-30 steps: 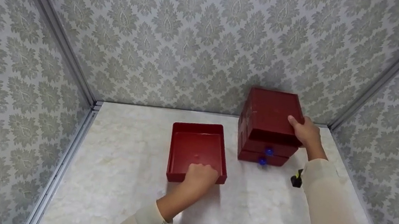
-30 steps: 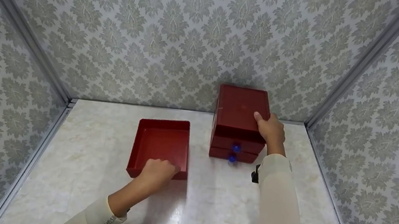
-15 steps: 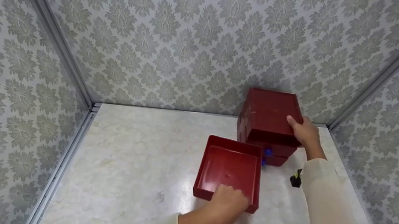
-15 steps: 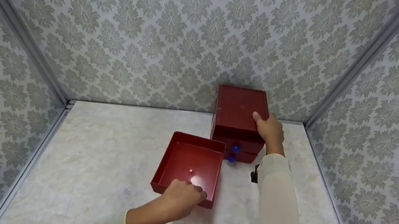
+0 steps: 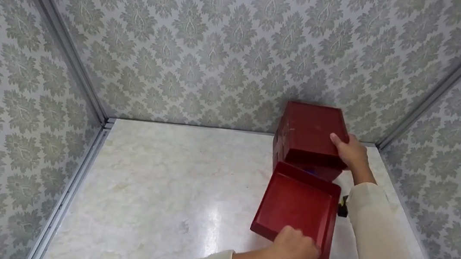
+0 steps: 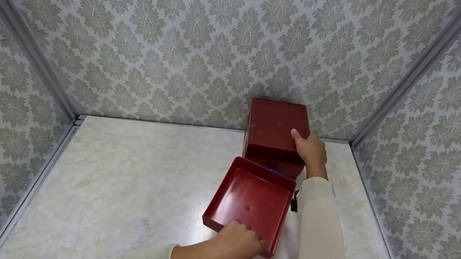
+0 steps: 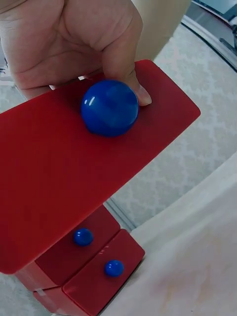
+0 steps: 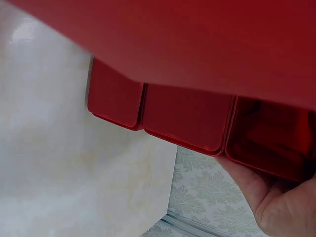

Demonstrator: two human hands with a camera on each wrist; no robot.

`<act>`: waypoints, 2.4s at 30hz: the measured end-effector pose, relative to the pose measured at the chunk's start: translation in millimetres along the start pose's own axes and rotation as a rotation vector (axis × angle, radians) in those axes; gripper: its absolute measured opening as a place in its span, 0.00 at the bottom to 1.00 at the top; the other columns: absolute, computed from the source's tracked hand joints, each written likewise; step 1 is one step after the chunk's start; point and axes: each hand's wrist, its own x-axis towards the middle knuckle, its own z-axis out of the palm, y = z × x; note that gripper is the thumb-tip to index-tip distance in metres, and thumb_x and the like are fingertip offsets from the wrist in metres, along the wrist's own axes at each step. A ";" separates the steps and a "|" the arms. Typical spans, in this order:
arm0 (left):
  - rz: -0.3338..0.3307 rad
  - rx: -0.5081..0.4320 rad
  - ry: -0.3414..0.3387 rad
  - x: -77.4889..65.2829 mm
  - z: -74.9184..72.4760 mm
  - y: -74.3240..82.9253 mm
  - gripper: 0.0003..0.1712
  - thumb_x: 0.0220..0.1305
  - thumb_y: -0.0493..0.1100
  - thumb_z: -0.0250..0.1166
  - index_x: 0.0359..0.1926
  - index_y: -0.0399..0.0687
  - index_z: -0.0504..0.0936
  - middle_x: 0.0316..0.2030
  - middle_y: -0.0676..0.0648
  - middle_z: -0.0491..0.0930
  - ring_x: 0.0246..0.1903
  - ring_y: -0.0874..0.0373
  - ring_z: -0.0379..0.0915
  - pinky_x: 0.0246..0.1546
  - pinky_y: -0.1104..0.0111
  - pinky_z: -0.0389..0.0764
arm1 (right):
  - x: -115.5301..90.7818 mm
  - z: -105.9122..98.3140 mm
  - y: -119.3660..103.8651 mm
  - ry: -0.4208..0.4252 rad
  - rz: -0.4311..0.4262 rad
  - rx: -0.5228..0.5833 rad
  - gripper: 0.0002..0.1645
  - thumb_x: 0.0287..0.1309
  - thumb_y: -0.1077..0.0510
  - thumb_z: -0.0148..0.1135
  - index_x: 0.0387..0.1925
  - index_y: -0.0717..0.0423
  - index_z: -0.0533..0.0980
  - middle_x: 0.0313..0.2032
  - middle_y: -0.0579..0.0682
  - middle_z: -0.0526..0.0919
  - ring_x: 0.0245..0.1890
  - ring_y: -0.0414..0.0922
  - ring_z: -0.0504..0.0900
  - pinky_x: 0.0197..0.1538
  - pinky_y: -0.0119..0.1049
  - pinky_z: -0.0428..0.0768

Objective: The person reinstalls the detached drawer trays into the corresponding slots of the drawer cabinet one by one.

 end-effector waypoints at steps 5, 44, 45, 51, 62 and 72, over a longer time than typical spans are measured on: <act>0.019 0.008 0.056 7.4 0.7 -3.2 0.04 0.67 0.57 0.67 0.35 0.72 0.88 0.22 0.61 0.82 0.20 0.63 0.71 0.21 0.68 0.71 | 1.0 -2.7 -0.3 -0.029 -0.002 0.006 0.60 0.63 0.19 0.43 0.77 0.60 0.54 0.67 0.72 0.66 0.58 0.66 0.75 0.46 0.56 0.84; -0.062 0.006 0.069 73.4 -7.6 16.3 0.09 0.67 0.54 0.66 0.29 0.74 0.86 0.23 0.64 0.81 0.20 0.63 0.74 0.17 0.65 0.72 | -1.1 -11.7 -18.4 -0.177 0.024 -0.040 0.60 0.67 0.23 0.39 0.77 0.66 0.45 0.67 0.75 0.63 0.58 0.63 0.75 0.44 0.47 0.83; -0.068 0.006 0.076 73.8 -7.0 17.3 0.09 0.67 0.54 0.66 0.28 0.74 0.85 0.22 0.63 0.81 0.20 0.63 0.73 0.17 0.65 0.71 | -1.4 -12.3 -19.2 -0.184 0.025 -0.042 0.59 0.68 0.23 0.39 0.77 0.66 0.45 0.67 0.74 0.63 0.58 0.62 0.75 0.46 0.47 0.83; -0.089 0.057 0.184 74.0 -4.2 22.1 0.11 0.67 0.53 0.66 0.25 0.71 0.82 0.19 0.64 0.79 0.18 0.64 0.72 0.14 0.67 0.69 | -4.4 -15.1 -20.6 -0.202 0.025 -0.070 0.61 0.69 0.24 0.36 0.77 0.69 0.40 0.69 0.76 0.60 0.65 0.65 0.70 0.62 0.56 0.75; -0.080 0.118 0.339 72.2 2.6 22.1 0.11 0.66 0.52 0.65 0.25 0.71 0.81 0.20 0.65 0.79 0.18 0.66 0.73 0.14 0.69 0.69 | 0.2 -15.7 -14.0 -0.233 0.044 -0.112 0.63 0.69 0.23 0.32 0.77 0.71 0.33 0.72 0.79 0.53 0.71 0.70 0.63 0.70 0.62 0.67; -0.098 0.155 0.367 80.2 10.4 16.4 0.13 0.66 0.51 0.64 0.23 0.70 0.78 0.18 0.64 0.78 0.18 0.65 0.71 0.14 0.70 0.67 | -2.2 -18.0 -18.3 -0.256 0.039 -0.148 0.64 0.69 0.22 0.30 0.76 0.71 0.27 0.74 0.80 0.47 0.74 0.73 0.55 0.74 0.65 0.57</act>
